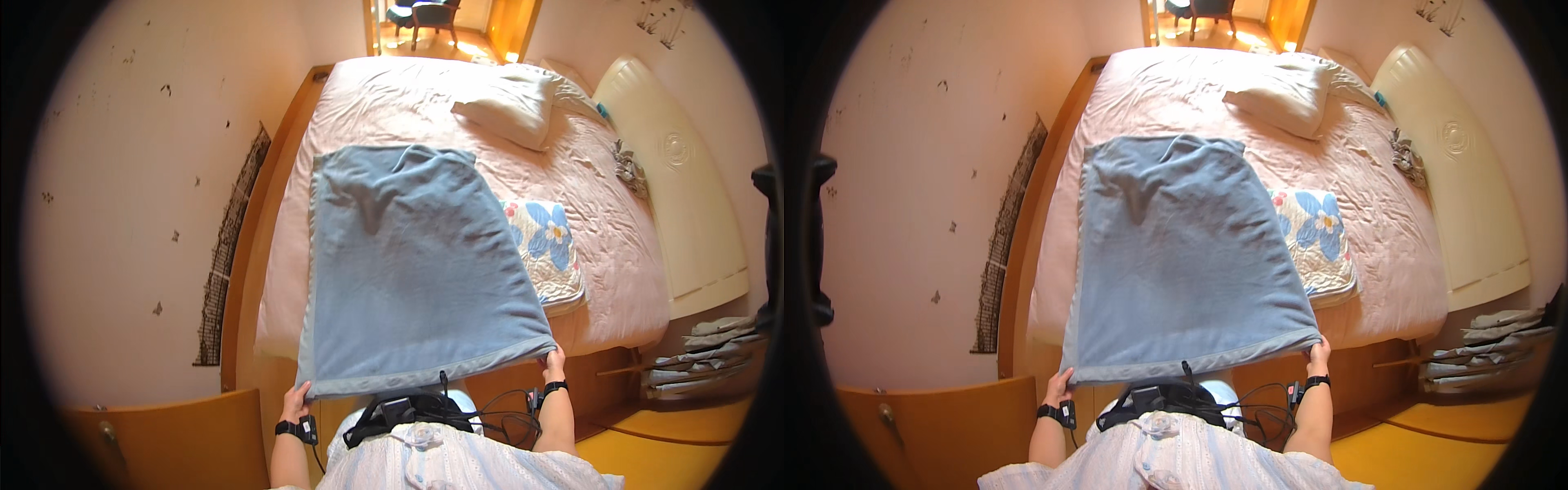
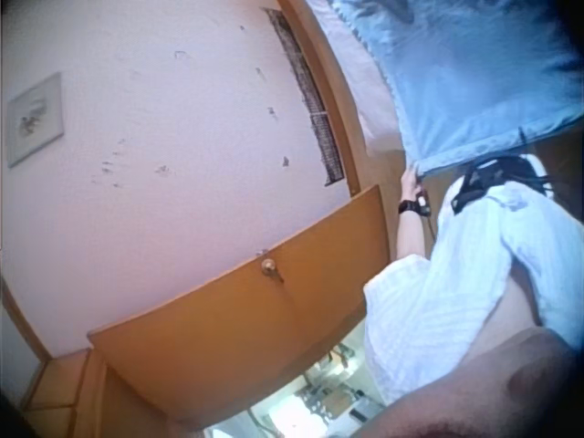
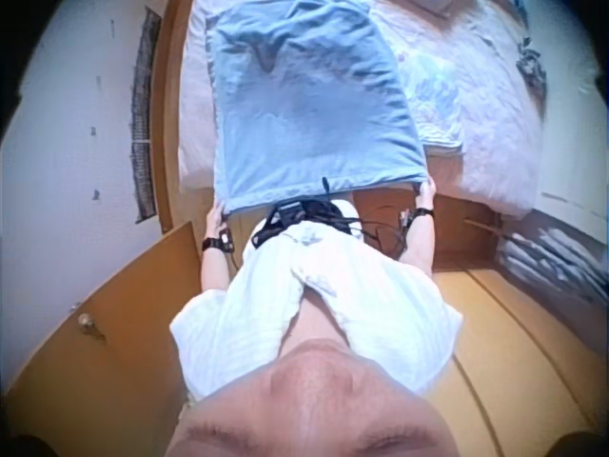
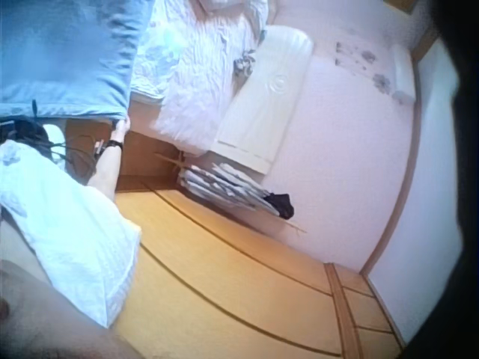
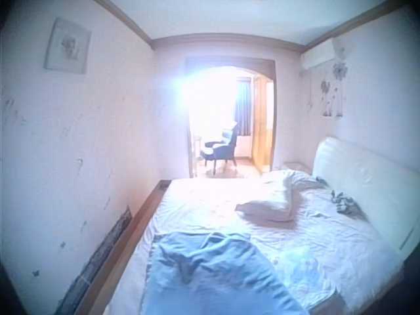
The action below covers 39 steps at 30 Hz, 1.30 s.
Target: The person folds a light blue blanket and a floral quilt on a bed, then smooths the bedsheet and adjusts a pillow. The folded items are placed on the bed.
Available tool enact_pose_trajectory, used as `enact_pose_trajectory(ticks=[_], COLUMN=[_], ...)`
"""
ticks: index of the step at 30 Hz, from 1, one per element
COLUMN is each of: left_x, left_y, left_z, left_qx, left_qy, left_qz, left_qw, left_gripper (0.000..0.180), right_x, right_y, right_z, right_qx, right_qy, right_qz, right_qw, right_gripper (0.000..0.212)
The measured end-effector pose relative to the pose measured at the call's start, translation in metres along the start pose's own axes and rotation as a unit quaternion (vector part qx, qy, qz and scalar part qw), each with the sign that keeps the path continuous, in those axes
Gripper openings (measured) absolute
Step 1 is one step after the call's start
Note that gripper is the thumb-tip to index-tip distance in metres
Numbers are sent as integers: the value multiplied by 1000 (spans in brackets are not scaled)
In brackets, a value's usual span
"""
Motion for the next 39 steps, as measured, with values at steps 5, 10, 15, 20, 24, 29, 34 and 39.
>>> enact_pose_trajectory(ticks=[5, 10, 15, 20, 24, 29, 34, 39], left_x=[-14, -133, -243, -270, -224, -67, 19, -35], left_y=[-3, 31, 121, 113, 13, -43, 49, 121], left_z=[-16, -70, -84, 4, 138, 78, -166, -258], left_qx=[38, 117, 177, 157, -118, -148, 253, 366], left_qy=[12, 47, 109, 133, 221, 191, -51, 140], left_qz=[92, 38, -229, -258, -197, 116, 333, 289], left_qw=[995, 991, 951, 944, 948, 963, 907, 874], left_gripper=[26, 31, 38, 41, 37, 76, 85, 84], right_x=[20, 177, 274, 222, 168, 91, 100, 140], right_y=[6, 1, 72, 167, 232, 278, 351, 400], right_z=[-42, -100, -76, -104, -139, -211, -294, -328], right_qx=[141, 292, 342, 386, 465, 565, 647, 630], right_qy=[-17, -212, -232, -115, 168, 397, 396, 338], right_qz=[-93, 115, 258, 207, 249, 159, 368, 382], right_qw=[986, 925, 873, 892, 833, 705, 537, 586], right_gripper=[15, 36, 39, 34, 49, 31, 28, 26])
Point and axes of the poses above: each hand's wrist, its own y-axis away from the middle knuckle, its own z-axis out of the back of the hand, x = y × z, the point moved 7 cm from there along -y, towards the middle knuckle, and after that the axes turned 6 degrees about z, right-handed, at the moved point
